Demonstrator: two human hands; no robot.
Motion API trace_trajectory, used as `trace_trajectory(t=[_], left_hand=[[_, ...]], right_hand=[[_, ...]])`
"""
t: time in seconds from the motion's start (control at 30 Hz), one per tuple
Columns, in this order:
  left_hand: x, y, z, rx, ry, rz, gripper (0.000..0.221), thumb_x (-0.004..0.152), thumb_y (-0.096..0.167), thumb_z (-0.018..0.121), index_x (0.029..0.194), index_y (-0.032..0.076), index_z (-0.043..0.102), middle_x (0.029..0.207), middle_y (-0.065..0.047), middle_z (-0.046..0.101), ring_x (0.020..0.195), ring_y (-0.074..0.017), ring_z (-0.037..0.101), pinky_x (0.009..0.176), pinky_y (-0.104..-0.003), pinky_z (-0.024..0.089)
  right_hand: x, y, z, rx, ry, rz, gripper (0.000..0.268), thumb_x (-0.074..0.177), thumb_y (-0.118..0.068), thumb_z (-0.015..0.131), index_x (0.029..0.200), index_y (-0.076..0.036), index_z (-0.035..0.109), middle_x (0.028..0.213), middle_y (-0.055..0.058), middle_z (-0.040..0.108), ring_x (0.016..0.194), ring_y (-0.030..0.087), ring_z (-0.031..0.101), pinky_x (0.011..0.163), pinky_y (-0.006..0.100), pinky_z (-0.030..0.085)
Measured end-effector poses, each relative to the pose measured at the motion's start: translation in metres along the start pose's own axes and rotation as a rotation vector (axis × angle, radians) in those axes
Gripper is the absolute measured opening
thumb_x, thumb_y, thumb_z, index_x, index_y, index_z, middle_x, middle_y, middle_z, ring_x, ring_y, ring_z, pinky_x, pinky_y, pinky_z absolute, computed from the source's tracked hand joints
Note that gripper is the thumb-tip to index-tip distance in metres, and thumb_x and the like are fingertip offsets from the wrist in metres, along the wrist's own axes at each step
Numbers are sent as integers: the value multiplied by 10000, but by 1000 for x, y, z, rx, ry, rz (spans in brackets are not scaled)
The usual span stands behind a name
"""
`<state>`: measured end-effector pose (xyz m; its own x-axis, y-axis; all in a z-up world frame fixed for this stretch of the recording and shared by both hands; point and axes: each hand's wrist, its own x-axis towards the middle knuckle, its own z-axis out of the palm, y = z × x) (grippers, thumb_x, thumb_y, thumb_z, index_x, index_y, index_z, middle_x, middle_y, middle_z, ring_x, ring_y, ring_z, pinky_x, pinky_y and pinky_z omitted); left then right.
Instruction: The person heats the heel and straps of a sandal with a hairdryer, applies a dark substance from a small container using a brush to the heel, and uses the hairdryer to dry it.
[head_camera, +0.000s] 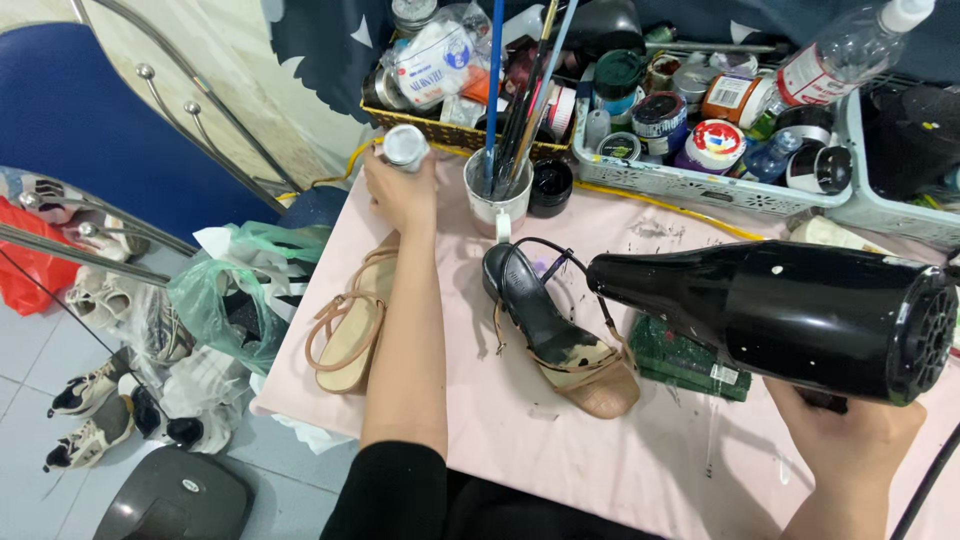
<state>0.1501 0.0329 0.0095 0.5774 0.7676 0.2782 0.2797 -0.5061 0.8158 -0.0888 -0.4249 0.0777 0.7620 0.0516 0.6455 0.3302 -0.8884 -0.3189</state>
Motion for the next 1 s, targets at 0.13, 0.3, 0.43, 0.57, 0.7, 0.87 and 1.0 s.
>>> trace_trajectory(t=[0.13,0.3,0.43,0.57,0.7,0.87,1.0], left_hand=[[-21,35,-34,-304,127,299,827,833,300,913,1468,63,439,1413,-153,554,1329,-341,543,1123,-486,422],[-60,89,-68,-505,-255,775,833,805,182,901,1479,56,430,1442,-159,543,1377,-323,533,1207,-450,413],[-76,129,-47,-486,-1015,912,855,742,227,912,1444,88,444,1417,-170,581,1323,-323,581,1127,-432,451],[-90,148,-1,-118,-1102,1133,882,651,245,942,1401,145,489,1272,-134,661,1187,-372,598,982,-469,445],[-99,140,41,44,-1217,1216,907,622,193,925,1398,149,458,1224,-125,675,1181,-353,624,977,-471,470],[-105,121,74,66,-1115,1421,943,601,116,887,1417,146,414,1231,-101,679,1153,-326,647,904,-469,500],[-109,111,77,227,-1001,1431,941,577,128,907,1395,192,445,1112,-57,697,1053,-292,659,913,-453,488]], right_hand=[[-1,1,0,-22,-25,32,423,846,-184,957,1161,-12,735,928,79,748,735,180,722,694,260,548],[-2,2,4,-84,-30,-56,485,732,-191,944,1130,-16,730,865,101,729,701,247,708,643,307,537],[-7,6,8,-79,-9,-124,334,747,-164,920,999,-58,728,840,92,713,697,256,692,643,319,529],[-10,9,8,-7,-4,-114,236,740,-84,887,893,-69,708,808,88,684,627,266,657,587,338,503],[-10,11,9,8,-17,-94,229,687,-57,871,774,-52,659,702,98,623,597,296,610,536,360,473],[-13,11,14,28,-19,-61,256,698,-51,861,725,-48,606,667,103,578,550,297,569,507,375,430],[-19,14,21,39,-4,-77,253,679,-54,854,707,-41,603,640,113,563,572,328,559,503,396,426]])
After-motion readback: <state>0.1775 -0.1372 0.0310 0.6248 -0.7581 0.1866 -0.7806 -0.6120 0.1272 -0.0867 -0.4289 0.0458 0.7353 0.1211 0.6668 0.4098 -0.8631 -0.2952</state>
